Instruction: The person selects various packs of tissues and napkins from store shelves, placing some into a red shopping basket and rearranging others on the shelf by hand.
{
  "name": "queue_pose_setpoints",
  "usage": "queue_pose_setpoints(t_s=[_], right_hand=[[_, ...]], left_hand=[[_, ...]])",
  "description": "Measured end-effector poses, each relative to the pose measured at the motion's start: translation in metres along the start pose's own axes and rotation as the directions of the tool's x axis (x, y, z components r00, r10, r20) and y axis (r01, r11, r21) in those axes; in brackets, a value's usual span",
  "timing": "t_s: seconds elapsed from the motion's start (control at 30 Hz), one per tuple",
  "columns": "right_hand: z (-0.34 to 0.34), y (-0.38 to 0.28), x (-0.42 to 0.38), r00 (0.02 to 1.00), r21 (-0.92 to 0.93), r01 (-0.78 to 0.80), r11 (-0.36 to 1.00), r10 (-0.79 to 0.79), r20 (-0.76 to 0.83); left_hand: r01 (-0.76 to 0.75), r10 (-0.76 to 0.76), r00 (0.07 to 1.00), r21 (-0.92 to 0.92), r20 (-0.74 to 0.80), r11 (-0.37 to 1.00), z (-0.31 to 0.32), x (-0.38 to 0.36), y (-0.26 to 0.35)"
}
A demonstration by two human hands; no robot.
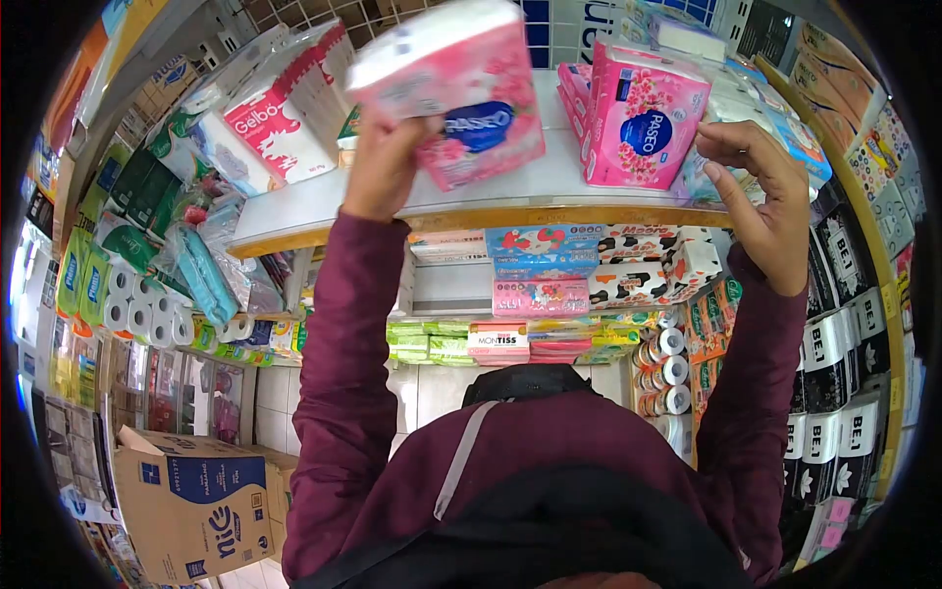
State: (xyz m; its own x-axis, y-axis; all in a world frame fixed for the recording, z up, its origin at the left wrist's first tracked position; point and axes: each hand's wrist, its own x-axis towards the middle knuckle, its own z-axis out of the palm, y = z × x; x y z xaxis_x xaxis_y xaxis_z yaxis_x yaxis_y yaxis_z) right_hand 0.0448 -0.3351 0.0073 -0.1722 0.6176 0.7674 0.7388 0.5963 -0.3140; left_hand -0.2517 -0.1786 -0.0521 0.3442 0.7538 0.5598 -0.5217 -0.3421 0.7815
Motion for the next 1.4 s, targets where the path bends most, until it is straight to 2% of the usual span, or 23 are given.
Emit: queue_pose_setpoints(t_s=[0.03,0.07,0.13,0.2,0.3,0.4,0.47,0.53,0.6,0.63,0.73,0.77,0.8,0.87,0.97,1.07,1.17,1.3,1.4], right_hand=[[-0.004,0.003,0.003,0.999,-0.004,0.033,0.999,-0.033,-0.002],[-0.008,0.005,0.005,0.999,-0.009,0.033,0.999,-0.033,-0.005],[-0.019,0.010,0.011,0.995,-0.096,0.091,0.991,-0.087,0.046],[-0.027,0.012,0.017,0.994,-0.111,0.089,0.990,-0.081,0.076],[-0.032,0.015,0.024,0.980,-0.157,0.176,0.972,-0.158,0.124],[-0.030,0.015,0.037,0.955,-0.151,0.257,0.955,-0.226,0.192],[-0.026,0.021,0.050,0.917,-0.195,0.375,0.906,-0.333,0.217],[-0.021,0.034,0.063,0.900,-0.261,0.412,0.873,-0.345,0.267],[-0.009,0.049,0.076,0.877,-0.392,0.479,0.785,-0.417,0.238],[-0.009,0.056,0.082,0.887,-0.403,0.432,0.807,-0.300,0.351],[0.007,0.086,0.093,0.873,-0.408,0.427,0.807,-0.250,0.418],[0.007,0.082,0.098,0.855,-0.390,0.355,0.850,-0.127,0.503],[0.009,0.081,0.102,0.856,-0.390,0.357,0.849,-0.130,0.501],[0.011,0.081,0.110,0.765,-0.350,0.169,0.921,0.102,0.637],[0.017,0.087,0.110,0.786,-0.372,0.262,0.891,0.027,0.618],[0.016,0.078,0.116,0.731,-0.380,0.205,0.902,0.117,0.672],[0.018,0.080,0.118,0.695,-0.350,0.216,0.911,0.108,0.711],[0.017,0.078,0.121,0.683,-0.352,0.192,0.916,0.133,0.718],[0.016,0.077,0.120,0.713,-0.374,0.234,0.897,0.104,0.694]], left_hand=[[-0.003,0.003,1.000,0.023,-0.004,1.000,0.007,0.013,-0.014],[0.061,-0.062,0.998,0.041,0.018,0.997,0.017,0.019,-0.022],[0.217,-0.215,0.975,-0.043,0.060,0.975,0.017,0.027,-0.045],[0.232,-0.229,0.972,-0.047,0.059,0.972,0.028,0.025,-0.049],[0.307,-0.306,0.951,-0.031,0.041,0.951,0.033,0.021,-0.043],[0.325,-0.326,0.943,0.028,0.068,0.945,0.031,0.019,-0.044],[0.310,-0.312,0.947,0.041,0.073,0.950,0.033,0.018,-0.043],[0.258,-0.283,0.956,0.234,0.080,0.937,0.038,0.019,-0.043],[0.252,-0.275,0.960,0.269,0.051,0.930,0.041,0.021,-0.043],[0.266,-0.287,0.957,0.277,0.039,0.923,0.043,0.021,-0.042],[0.294,-0.307,0.952,0.275,0.004,0.916,0.051,0.020,-0.041],[0.301,-0.309,0.951,0.261,-0.011,0.917,0.053,0.020,-0.042],[0.308,-0.312,0.950,0.246,-0.025,0.919,0.054,0.020,-0.043],[0.305,-0.310,0.950,0.240,-0.016,0.922,0.054,0.020,-0.045],[0.315,-0.317,0.948,0.224,-0.027,0.922,0.055,0.019,-0.046],[0.297,-0.296,0.954,0.221,-0.041,0.929,0.057,0.018,-0.046],[0.285,-0.283,0.958,0.219,-0.041,0.933,0.055,0.017,-0.048],[0.244,-0.247,0.969,0.177,-0.006,0.954,0.053,0.015,-0.049],[0.239,-0.244,0.970,0.152,0.010,0.959,0.049,0.015,-0.048]])
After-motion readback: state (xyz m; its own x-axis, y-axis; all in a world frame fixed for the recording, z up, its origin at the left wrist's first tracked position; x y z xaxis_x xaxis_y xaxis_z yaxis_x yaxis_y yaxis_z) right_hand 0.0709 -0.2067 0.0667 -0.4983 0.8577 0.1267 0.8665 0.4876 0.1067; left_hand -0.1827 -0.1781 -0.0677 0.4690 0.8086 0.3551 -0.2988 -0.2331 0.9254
